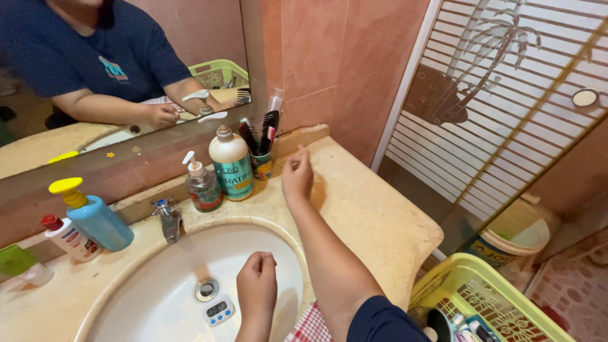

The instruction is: The person sits on the bathroom floor and wipes various toiletries and containers with a red and white checkered cloth. They pick up items from a green basket, wipe them, and place them on the countertop next to the sink. The person also wipes the countertop surface and a digital scale in the sink.

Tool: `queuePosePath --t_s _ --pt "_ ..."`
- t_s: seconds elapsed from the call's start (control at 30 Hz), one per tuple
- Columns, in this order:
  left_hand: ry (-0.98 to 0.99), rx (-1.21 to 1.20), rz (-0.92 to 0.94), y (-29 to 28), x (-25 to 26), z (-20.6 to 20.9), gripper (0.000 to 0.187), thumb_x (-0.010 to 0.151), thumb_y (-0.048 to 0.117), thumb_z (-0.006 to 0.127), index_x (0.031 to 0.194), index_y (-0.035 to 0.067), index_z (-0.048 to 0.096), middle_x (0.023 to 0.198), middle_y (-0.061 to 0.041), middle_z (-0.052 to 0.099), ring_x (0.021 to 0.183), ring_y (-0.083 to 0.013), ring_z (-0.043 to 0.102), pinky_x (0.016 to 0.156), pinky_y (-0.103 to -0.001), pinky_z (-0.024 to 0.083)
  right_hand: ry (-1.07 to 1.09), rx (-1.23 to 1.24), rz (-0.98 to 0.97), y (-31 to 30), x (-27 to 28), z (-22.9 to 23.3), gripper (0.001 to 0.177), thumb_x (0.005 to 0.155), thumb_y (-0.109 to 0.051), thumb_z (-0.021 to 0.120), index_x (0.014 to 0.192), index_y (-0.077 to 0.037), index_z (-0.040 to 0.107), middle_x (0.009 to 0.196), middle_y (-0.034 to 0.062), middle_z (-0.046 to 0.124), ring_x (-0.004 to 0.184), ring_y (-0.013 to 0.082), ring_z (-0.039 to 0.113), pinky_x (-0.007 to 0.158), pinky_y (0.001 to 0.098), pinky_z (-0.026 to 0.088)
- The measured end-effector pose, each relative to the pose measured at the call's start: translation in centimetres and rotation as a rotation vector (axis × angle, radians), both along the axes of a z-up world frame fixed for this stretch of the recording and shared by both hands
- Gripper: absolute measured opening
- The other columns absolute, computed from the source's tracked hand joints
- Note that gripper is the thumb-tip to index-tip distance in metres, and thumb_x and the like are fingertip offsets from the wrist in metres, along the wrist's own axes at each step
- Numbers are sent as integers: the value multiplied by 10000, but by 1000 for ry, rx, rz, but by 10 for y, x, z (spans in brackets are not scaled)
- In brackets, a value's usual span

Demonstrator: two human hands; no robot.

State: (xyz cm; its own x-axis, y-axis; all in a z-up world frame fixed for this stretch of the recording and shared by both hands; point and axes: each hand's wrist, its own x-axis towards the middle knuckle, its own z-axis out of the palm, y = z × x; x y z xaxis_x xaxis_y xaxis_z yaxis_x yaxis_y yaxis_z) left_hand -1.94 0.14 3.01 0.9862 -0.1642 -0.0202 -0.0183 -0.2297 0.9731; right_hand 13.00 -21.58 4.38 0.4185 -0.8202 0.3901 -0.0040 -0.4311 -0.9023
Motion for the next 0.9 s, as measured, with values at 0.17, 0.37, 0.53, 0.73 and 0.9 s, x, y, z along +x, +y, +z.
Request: queuePosePath --t_s 0.17,0.37,0.53,0.73,0.9 --pt "-59 94 -36 4 4 7 301 918 275 602 894 0 721 684 -155 702 616 -243 650 626 -370 506 -605 536 69 -105 -49 91 312 979 -162 583 1286 -115 560 974 55 683 747 143 621 653 292 510" --pt "-101 89 -75 4 12 -14 328 929 295 598 922 -3 734 755 -177 739 696 -279 705 692 -370 530 -675 -227 -44 -222 -197 242 399 1051 -101 570 1417 -136 415 1049 73 713 755 106 619 616 233 449" --pt "-111 143 -105 2 23 -31 350 940 309 598 918 -9 743 787 -179 745 738 -277 706 724 -373 525 -370 -866 -397 -309 -339 353 693 1079 -5 625 1625 -101 210 1373 172 697 1122 214 723 948 345 584" --pt "-135 140 -112 9 29 -40 361 964 318 593 929 -10 739 789 -164 745 745 -248 696 732 -369 522 -79 -930 -427 -373 -409 426 434 1031 -121 685 1419 -35 511 1341 187 737 1192 270 742 998 406 602" --pt "-125 136 -100 10 25 -32 356 969 308 588 928 -15 732 774 -164 734 726 -248 673 717 -371 510 117 -916 -356 -357 -415 450 294 1065 -240 685 1191 25 670 1112 189 750 1028 316 720 856 454 546"
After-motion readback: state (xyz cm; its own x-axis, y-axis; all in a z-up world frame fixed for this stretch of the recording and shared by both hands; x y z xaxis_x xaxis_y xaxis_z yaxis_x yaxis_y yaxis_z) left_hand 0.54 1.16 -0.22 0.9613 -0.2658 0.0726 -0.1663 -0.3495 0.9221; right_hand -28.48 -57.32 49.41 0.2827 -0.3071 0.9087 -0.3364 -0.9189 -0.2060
